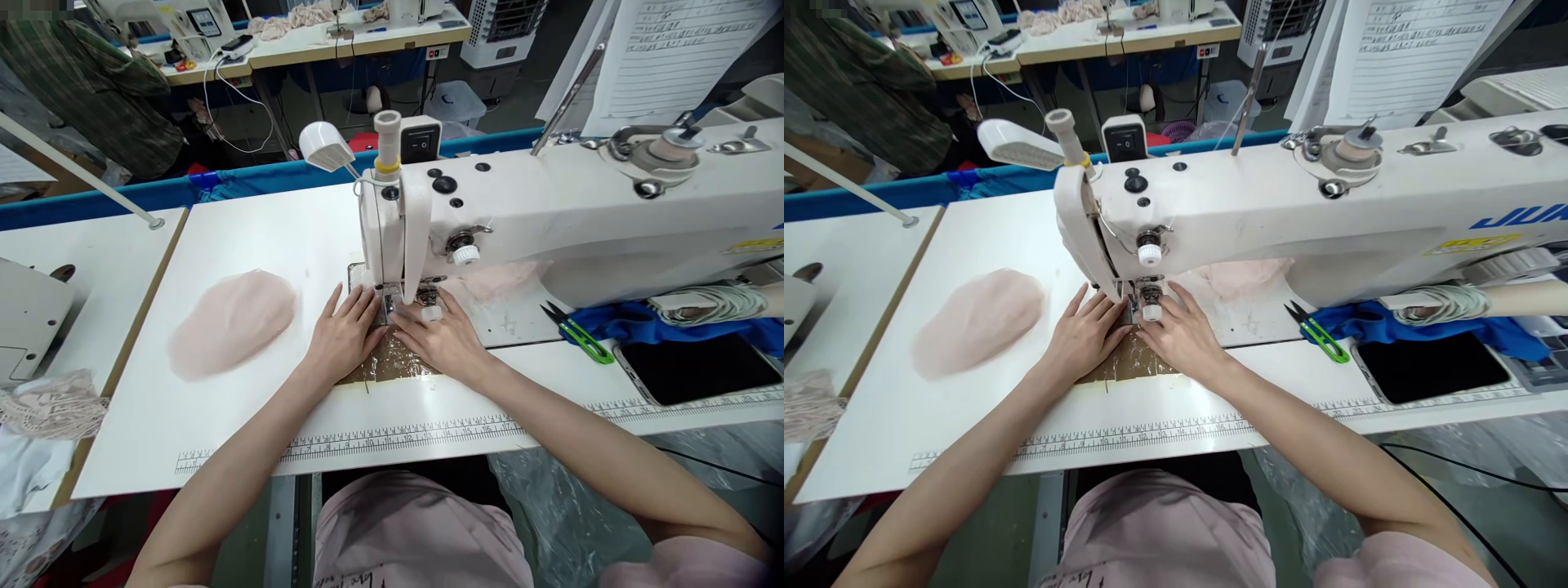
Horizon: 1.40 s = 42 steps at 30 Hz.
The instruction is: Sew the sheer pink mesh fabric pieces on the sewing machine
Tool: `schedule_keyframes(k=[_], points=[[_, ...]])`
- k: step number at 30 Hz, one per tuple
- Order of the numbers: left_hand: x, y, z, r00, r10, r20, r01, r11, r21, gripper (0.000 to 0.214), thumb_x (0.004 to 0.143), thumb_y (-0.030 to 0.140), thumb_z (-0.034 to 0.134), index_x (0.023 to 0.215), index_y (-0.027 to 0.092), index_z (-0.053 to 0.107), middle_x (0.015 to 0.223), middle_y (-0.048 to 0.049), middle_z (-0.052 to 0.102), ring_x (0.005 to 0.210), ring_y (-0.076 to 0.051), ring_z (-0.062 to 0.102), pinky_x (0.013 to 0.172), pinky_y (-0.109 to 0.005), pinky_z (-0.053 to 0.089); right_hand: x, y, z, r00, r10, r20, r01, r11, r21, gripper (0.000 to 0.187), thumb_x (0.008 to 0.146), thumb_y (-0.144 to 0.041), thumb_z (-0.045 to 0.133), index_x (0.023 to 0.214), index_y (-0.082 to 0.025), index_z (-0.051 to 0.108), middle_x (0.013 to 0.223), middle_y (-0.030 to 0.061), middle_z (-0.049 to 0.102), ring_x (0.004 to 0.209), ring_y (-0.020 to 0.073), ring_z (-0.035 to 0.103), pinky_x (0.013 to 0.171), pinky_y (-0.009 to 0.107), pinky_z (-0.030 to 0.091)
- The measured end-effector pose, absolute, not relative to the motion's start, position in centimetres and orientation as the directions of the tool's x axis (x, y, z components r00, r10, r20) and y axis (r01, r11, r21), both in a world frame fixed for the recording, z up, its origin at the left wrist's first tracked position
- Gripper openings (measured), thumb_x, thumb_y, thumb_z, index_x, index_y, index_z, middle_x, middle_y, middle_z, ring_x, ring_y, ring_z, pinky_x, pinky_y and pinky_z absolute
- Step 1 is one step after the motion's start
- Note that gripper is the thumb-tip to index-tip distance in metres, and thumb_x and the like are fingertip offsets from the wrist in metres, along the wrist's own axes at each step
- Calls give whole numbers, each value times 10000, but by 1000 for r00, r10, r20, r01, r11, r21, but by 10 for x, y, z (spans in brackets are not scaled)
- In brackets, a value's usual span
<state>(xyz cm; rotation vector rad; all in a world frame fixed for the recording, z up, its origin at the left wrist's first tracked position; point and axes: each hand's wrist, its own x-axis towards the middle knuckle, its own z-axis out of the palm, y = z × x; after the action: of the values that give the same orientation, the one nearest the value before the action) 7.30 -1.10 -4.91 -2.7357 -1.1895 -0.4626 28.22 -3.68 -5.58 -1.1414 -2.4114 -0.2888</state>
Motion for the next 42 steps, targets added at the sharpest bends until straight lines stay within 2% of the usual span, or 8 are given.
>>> schedule_keyframes(k=[16,20,23,26,29,33,37,42], points=[[67,-12,-47,593,737,323,781,-625,-8,478,973,427,409,1305,111,546,1349,-129,569,1288,-282,494,1150,-508,279,286,-40,-49,-500,735,458,821,571,-21,265,959,-291,510,1008,-165,738,874,85,741,1031,239,617,1030,461,402],[64,-13,-46,595,710,376,755,-654,41,404,963,356,461,1285,137,566,1291,-113,619,1232,-267,547,1129,-491,320,285,-40,-48,-442,792,421,811,553,-190,266,955,-212,490,935,-151,748,928,111,738,1026,255,625,1003,494,428],[65,-17,-42,631,657,414,654,-737,171,376,932,299,521,1281,169,567,1280,-103,627,1206,-240,564,1069,-440,400,288,-41,-40,-369,887,278,642,460,-614,230,933,-203,527,880,-184,750,914,81,741,901,222,664,899,452,501],[66,-22,-33,691,614,380,412,-767,491,232,884,281,585,1087,215,675,1226,-75,659,1213,-235,548,1008,-408,448,297,-41,-28,-567,822,-42,198,86,-977,137,824,-309,695,859,-185,743,819,36,734,719,162,672,698,314,549],[62,-25,-23,712,675,193,186,-446,876,167,877,326,594,846,199,699,1058,-68,716,1116,-239,603,954,-389,475,305,-39,-19,-696,697,-170,-33,-267,-963,246,710,-294,799,907,-168,724,749,3,705,638,115,646,606,232,517],[50,-27,-13,679,729,-79,112,3,994,342,898,427,551,704,159,638,805,-67,712,856,-217,659,786,-340,502,303,-38,-19,-705,677,-211,-119,-407,-906,429,684,-243,818,1077,-157,670,751,-15,672,611,88,623,602,214,490],[44,-26,-7,650,758,-47,76,-3,997,398,902,474,524,655,162,545,629,-18,629,588,-135,581,620,-273,447,295,-39,-17,-712,665,-228,-83,-401,-912,580,630,-212,850,1167,-173,633,744,-34,652,609,75,593,580,196,452],[34,-26,7,587,809,-20,98,-46,994,388,887,472,553,654,169,488,558,36,481,477,-72,423,488,-217,317,285,-47,4,-704,679,-209,2,-292,-956,397,673,-276,828,1034,-166,705,698,-33,624,612,66,539,574,187,409]])
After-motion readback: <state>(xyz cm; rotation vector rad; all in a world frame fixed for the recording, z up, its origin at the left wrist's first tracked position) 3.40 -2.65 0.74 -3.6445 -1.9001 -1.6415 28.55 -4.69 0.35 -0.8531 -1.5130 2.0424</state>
